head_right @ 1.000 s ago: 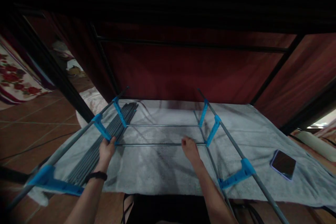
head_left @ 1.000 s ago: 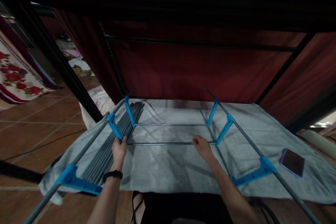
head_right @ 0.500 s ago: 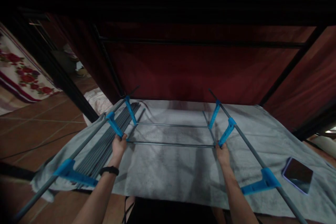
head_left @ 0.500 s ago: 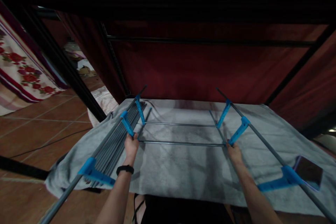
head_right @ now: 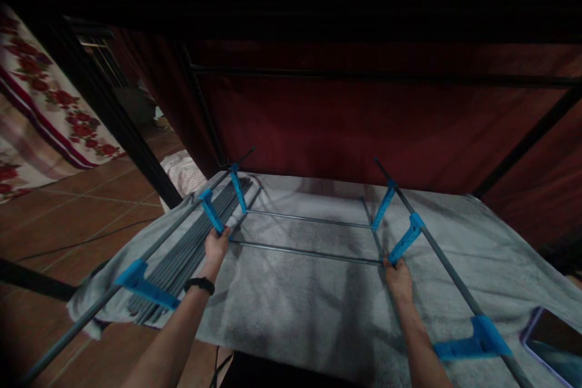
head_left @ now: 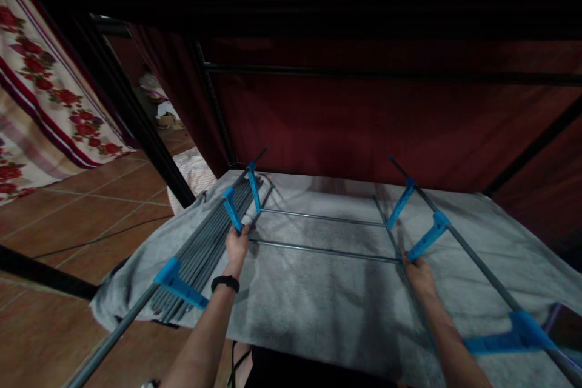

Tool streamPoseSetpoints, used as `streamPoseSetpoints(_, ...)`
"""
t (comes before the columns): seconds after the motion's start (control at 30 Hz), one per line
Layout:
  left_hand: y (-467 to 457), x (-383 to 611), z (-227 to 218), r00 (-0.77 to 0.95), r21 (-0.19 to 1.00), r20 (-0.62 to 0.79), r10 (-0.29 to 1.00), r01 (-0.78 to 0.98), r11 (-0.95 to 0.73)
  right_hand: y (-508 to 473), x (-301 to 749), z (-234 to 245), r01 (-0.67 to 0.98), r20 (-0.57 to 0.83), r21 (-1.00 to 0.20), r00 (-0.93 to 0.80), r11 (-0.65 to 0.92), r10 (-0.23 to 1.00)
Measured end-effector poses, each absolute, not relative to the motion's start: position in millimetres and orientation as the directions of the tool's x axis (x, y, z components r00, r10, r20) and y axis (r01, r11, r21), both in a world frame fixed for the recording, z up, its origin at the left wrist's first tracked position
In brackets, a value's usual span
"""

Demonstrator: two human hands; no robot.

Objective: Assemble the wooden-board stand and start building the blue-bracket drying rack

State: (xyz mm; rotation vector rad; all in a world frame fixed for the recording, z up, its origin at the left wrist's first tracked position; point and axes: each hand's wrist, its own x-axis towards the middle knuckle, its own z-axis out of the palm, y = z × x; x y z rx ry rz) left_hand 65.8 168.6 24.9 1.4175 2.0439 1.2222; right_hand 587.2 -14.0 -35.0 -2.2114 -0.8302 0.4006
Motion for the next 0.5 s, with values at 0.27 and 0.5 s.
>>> streamPoseSetpoints(0.27,162.3,54.5,2.0,-0.373,0.791,0.089,0.924,0.590,0.162,-14.5,580.7,-41.2,0.430,-0.027,-0.709,0.776,-0.559,0.630)
streamPoseSetpoints(0.5,144.0,55.1,-4.1,-0.395,0.748,0.145,0.907,0.644,0.161,-32.0,582.1,-45.9,0.486,-0.029,-0.623,0.768,-0.613,0.639)
